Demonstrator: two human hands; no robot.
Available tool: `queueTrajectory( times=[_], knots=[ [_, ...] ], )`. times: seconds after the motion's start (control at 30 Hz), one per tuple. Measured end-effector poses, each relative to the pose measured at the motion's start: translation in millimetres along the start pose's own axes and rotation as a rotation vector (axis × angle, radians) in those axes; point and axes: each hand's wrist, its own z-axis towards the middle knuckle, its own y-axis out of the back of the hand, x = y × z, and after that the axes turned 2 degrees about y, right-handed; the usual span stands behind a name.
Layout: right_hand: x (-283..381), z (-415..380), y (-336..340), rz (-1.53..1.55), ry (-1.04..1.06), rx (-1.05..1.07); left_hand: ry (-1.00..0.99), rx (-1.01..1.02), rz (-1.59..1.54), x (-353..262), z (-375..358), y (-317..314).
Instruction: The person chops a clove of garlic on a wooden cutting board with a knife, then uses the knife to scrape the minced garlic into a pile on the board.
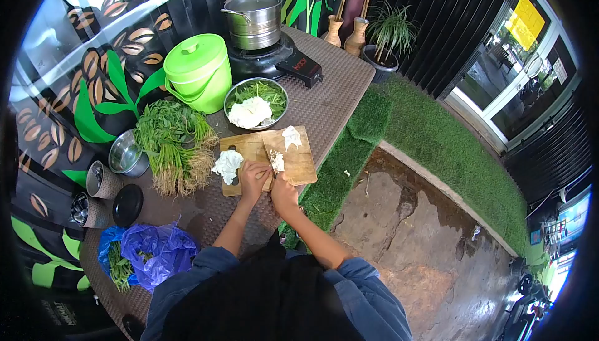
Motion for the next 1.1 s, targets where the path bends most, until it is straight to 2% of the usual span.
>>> queueTrajectory(
  times=[0.03, 0.1, 0.2, 0.4, 0.53, 0.63, 0.7, 0.73, 0.97, 1.1],
  knots=[
    [-0.9, 6.3, 1.5, 0.000, 0.002, 0.001, 0.001, 0.006, -0.026, 1.4, 0.7, -0.4],
    [-4.0, 20.5, 5.5, 0.251, -0.114, 0.273, 0.005, 0.019, -0.048, 4.5, -2.7, 1.3],
    [-10.5, 20.3, 12.4, 0.199, -0.009, 0.174, -0.005, 0.010, 0.018, 5.6, -1.9, -0.1],
    [2.8, 8.3, 2.7, 0.174, -0.112, 0.182, -0.036, -0.007, 0.004, 8.2, 0.1, -1.5],
    [-4.7, 18.7, 7.3, 0.222, -0.063, 0.194, 0.011, 0.009, -0.023, 4.7, -1.3, 1.7],
    [-5.9, 10.5, 7.6, 0.156, 0.018, 0.116, 0.003, 0.004, -0.028, 4.9, 0.6, 0.8],
    [0.4, 1.0, 1.7, 0.118, -0.087, 0.100, -0.013, -0.001, -0.014, 4.6, 1.0, 0.6],
    [1.9, 1.8, -1.2, 0.124, -0.098, 0.171, -0.033, -0.006, -0.011, 3.7, 1.9, 0.7],
    [-4.9, 19.9, 23.3, 0.235, -0.050, 0.279, -0.013, 0.001, -0.024, 6.1, 1.1, 0.7],
    [-1.4, 6.5, 0.1, 0.187, -0.102, 0.153, -0.016, -0.020, -0.020, 7.6, 0.1, -0.1]
  ],
)
